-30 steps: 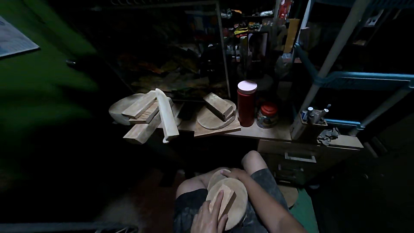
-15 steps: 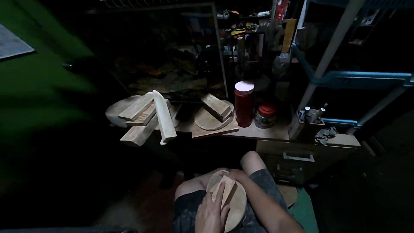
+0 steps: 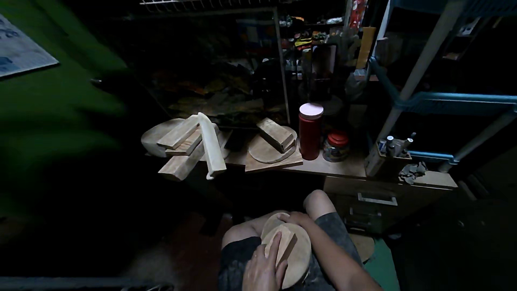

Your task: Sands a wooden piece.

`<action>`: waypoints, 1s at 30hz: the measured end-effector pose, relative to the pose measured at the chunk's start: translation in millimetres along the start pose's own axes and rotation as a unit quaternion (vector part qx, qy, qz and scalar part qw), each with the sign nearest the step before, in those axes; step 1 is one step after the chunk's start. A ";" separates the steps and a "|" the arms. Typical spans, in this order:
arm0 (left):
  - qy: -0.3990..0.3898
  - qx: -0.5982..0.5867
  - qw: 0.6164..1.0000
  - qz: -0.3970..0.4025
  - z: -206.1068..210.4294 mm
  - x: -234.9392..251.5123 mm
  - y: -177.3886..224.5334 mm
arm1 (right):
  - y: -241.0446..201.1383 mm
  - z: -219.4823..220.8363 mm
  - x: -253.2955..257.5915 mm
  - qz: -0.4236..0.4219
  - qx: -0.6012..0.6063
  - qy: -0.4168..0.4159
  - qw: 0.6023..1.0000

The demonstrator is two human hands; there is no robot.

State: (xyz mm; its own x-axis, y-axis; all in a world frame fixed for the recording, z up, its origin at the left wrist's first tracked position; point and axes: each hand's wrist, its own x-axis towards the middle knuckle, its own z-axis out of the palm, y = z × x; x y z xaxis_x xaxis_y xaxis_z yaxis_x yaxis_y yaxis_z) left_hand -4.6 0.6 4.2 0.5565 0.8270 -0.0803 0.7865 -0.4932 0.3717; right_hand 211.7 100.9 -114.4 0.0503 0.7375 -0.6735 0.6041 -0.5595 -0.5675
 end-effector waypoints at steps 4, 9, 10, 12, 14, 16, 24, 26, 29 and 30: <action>-0.009 0.016 1.000 -0.013 2.8 23.2 15.0 | -3.0 -1.2 -21.4 -0.048 0.016 0.015 0.999; -0.021 0.027 0.999 -0.018 1.5 34.6 17.2 | 4.1 4.6 -20.2 -0.072 0.116 0.045 0.990; -0.025 0.025 0.999 -0.016 0.3 32.3 15.7 | 4.1 4.9 -14.1 -0.067 0.089 0.038 0.993; -0.040 0.014 0.999 -0.017 -3.2 25.4 12.8 | 0.9 2.8 -9.8 -0.046 0.018 0.016 0.999; -0.049 0.009 0.999 -0.015 -5.4 16.6 7.5 | -1.8 -1.0 -12.8 -0.020 -0.001 0.007 1.000; -0.041 0.008 0.999 -0.004 -5.3 5.0 -1.7 | -4.6 -2.5 -15.4 -0.006 -0.001 0.003 1.000; -0.016 0.002 1.000 0.008 -4.8 -12.0 -16.0 | -2.8 -1.4 -11.1 0.005 0.011 0.004 1.000; -0.014 0.002 1.000 0.000 -5.8 -4.9 -10.9 | -4.0 -2.1 -9.2 0.014 0.013 0.008 1.000; -0.012 0.001 1.000 -0.018 -2.4 10.6 0.4 | -6.5 -3.8 -17.9 -0.007 0.004 0.006 1.000; -0.012 0.005 1.000 -0.022 -0.7 17.7 4.9 | -7.0 -4.4 -22.8 -0.021 0.002 0.008 1.000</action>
State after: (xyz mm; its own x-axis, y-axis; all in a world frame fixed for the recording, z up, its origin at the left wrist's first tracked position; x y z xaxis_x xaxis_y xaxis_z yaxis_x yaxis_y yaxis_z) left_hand 8.9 13.0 5.3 0.5281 0.8408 -0.1188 0.8125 -0.4596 0.3587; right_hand 209.8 89.6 -93.0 0.0369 0.7666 -0.6411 0.6022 -0.5290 -0.5979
